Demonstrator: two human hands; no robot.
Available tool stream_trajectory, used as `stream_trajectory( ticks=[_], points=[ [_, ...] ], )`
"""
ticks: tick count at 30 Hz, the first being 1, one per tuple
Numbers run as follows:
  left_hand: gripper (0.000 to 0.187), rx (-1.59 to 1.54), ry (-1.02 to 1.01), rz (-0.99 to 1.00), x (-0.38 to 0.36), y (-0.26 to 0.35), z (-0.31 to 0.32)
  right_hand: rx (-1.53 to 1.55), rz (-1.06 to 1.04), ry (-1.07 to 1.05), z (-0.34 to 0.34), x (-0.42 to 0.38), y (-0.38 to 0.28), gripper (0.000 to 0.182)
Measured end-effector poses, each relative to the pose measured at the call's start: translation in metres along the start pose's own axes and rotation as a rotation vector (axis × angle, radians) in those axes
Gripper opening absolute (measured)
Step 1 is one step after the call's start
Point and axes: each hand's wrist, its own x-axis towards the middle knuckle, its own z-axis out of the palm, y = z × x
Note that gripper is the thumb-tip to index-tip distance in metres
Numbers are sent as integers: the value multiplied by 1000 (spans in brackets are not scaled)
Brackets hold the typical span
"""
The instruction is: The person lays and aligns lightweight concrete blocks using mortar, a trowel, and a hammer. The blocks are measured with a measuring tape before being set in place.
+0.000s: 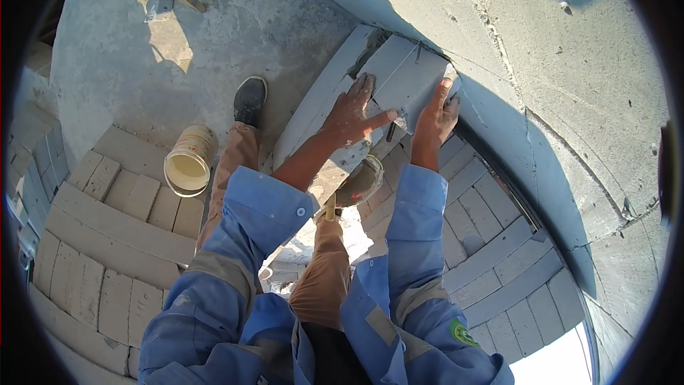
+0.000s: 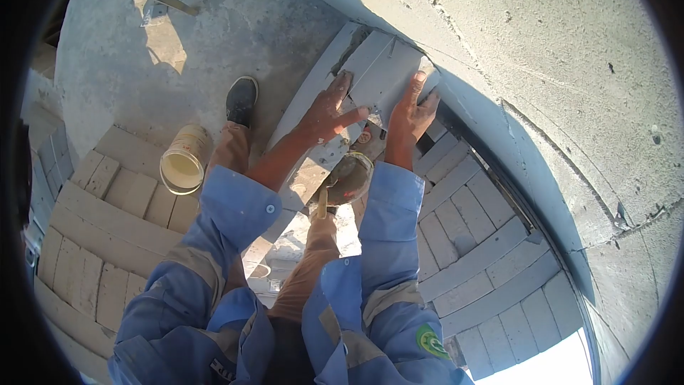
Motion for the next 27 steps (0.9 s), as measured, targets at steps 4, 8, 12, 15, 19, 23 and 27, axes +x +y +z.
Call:
stream_trajectory(
  ticks=[4, 8, 12, 15, 19, 23, 27],
  points=[
    [130, 51, 13, 13, 5, -2, 7, -166, -57, 110, 15, 5, 9, 109],
    [131, 51, -6, -2, 10, -12, 11, -160, -36, 76, 20, -4, -8, 111],
    [128, -33, 4, 18, 13, -16, 10, -181, -75, 85, 31, 1, 5, 112],
    [122, -56, 106, 26, 11, -14, 11, -323, -159, 197, 39, 9, 24, 103],
    [124, -27, 62, 19, 14, -18, 12, -402, -255, 109, 38, 13, 33, 102],
    [125, -52, 72, 31, 15, -18, 12, -264, -74, 83, 39, 5, 14, 101],
    [125, -75, 93, 30, 19, -25, 15, -325, -112, 132, 42, 2, 13, 99]
  ],
)
